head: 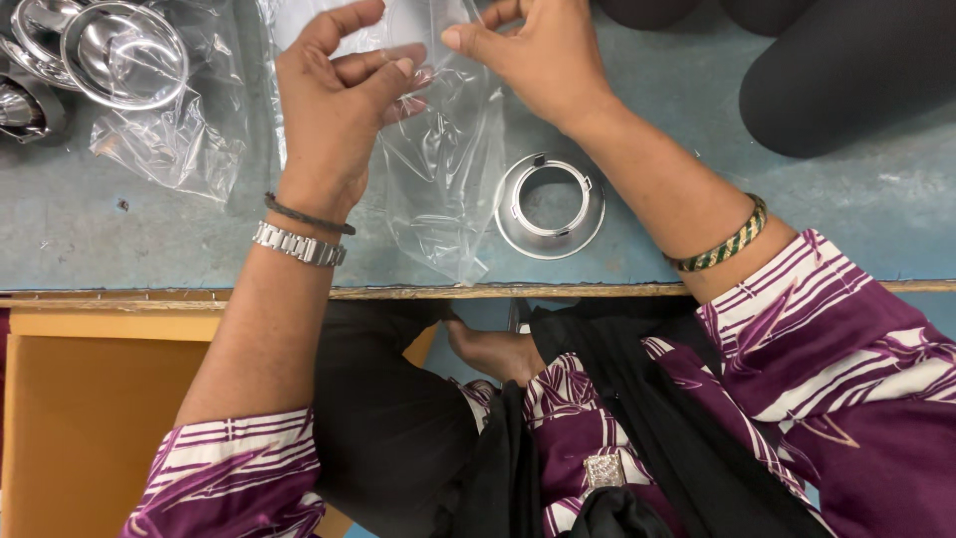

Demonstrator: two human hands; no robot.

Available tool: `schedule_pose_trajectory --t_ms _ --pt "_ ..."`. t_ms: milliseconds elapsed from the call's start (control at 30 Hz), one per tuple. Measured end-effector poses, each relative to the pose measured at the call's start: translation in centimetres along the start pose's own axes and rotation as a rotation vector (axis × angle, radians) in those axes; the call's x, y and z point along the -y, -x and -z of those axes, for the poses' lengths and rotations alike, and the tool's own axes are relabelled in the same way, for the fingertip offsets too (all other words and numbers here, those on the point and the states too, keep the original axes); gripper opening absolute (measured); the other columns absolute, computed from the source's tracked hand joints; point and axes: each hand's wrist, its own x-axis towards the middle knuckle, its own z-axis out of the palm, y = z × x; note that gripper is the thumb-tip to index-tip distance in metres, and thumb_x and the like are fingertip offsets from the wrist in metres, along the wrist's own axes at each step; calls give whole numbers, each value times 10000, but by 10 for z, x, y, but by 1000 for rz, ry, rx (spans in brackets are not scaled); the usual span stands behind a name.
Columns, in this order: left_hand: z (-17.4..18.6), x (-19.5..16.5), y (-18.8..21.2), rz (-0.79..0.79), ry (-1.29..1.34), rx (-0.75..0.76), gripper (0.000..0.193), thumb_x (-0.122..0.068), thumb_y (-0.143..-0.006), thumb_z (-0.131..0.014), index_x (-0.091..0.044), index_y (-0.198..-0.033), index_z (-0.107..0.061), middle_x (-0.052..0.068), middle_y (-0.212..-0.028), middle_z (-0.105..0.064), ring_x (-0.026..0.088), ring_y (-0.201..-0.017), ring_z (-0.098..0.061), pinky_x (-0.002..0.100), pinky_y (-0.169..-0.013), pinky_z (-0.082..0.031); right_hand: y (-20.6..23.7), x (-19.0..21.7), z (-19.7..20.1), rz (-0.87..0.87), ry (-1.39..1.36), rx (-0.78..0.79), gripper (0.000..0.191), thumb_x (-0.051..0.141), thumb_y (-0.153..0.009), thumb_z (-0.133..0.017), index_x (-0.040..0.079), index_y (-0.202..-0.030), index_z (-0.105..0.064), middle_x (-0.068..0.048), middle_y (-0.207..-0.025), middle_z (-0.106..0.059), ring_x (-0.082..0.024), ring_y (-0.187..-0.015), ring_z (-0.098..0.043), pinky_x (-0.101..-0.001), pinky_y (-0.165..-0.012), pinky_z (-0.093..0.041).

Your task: The person assembles lamp shade units at a workbench. They press a frosted plastic diffuser into a metal shade, insert and seat a socket holder into the shade, wrap the assembled unit in a clear plastic sleeve, and place finished units into a cardboard box, repeating the cycle.

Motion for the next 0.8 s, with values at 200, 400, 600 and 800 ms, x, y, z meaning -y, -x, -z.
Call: schedule_pose_trajectory --t_ms 200,400,600,800 --pt "0 0 -1 -16 -13 -32 318 -4 -952 -728 78 -1237 -613 175 -1050 -786 236 -942 -806 342 -777 -677 -7 -14 5 -176 -162 39 230 151 -959 -866 24 -901 -683 -2 -803 -686 -62 -690 -599 -245 -599 -465" --pt "0 -6 -1 54 63 -26 299 20 -941 -705 74 -1225 -625 179 -1049 -782 251 -939 -807 370 -802 -700 -8 -11 8 -181 -491 31 192 69 -911 -860 58 -966 -677 -1 -913 -718 -99 -774 -687 -256 -672 -568" --pt "10 -17 6 32 128 195 283 31 -990 -685 68 -1265 -629 191 -1132 -759 272 -1034 -791 392 -882 -645 -8 -4 20 -422 -829 158 172 40 -936 -841 71 -969 -676 -1 -907 -676 -106 -830 -648 -264 -729 -546" --pt "7 -10 5 -41 1 103 177 47 -948 -684 71 -1123 -690 183 -1051 -788 244 -918 -802 345 -790 -692 -2 0 2 40 -328 -11 224 62 -933 -881 55 -999 -668 -24 -1038 -726 -143 -966 -707 -304 -848 -603"
